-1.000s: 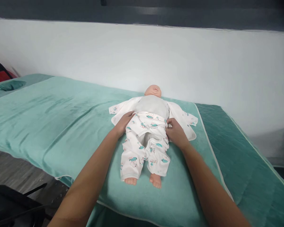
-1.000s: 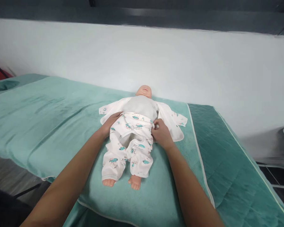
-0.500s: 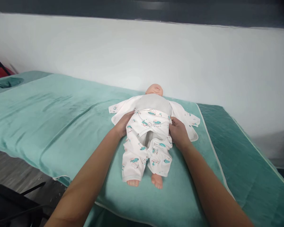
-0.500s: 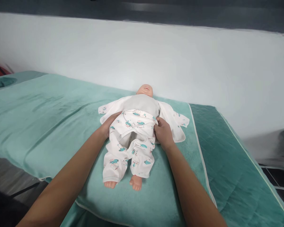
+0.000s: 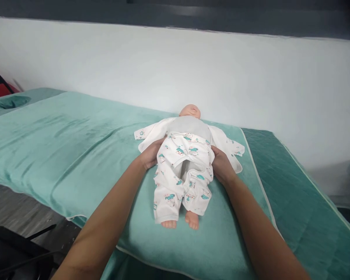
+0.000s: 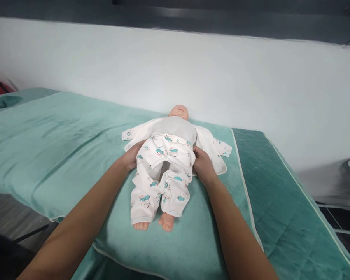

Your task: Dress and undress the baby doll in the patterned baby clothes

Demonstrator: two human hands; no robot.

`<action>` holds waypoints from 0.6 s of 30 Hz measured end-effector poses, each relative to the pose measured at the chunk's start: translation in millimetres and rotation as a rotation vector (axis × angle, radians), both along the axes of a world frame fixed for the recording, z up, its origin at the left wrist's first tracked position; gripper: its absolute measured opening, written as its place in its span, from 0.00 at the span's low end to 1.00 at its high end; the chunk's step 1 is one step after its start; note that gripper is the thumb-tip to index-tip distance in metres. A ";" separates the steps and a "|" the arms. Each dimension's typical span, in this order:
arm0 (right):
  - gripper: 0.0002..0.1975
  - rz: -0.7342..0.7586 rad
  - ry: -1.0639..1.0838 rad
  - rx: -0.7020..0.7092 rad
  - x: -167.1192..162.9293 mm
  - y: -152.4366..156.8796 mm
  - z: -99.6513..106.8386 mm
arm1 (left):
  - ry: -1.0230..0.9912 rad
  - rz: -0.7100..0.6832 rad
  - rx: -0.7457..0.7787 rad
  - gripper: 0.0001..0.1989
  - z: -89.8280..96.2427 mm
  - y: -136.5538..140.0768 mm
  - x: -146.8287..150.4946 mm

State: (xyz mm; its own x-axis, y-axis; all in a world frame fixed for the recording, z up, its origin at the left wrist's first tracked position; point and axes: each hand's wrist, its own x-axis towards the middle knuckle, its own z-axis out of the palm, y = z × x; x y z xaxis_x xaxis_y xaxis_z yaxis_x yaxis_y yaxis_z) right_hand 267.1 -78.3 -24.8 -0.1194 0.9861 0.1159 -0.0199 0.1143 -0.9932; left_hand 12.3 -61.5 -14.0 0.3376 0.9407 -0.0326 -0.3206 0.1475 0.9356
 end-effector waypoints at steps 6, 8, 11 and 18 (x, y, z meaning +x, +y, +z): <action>0.22 0.156 0.017 -0.056 8.3 -7.8 6.6 | 0.091 -0.001 0.046 0.22 -7.8 -1.5 -5.2; 0.23 0.186 0.014 -0.076 9.2 -9.1 9.0 | 0.096 0.005 0.061 0.21 -9.2 -2.0 -5.6; 0.20 0.183 -0.004 -0.059 7.8 -9.1 9.6 | 0.090 0.004 0.074 0.20 -8.5 -3.0 -3.9; 0.03 -0.030 -0.081 0.071 -1.5 -6.2 4.0 | 0.014 0.049 -0.018 0.19 -1.8 -5.0 3.2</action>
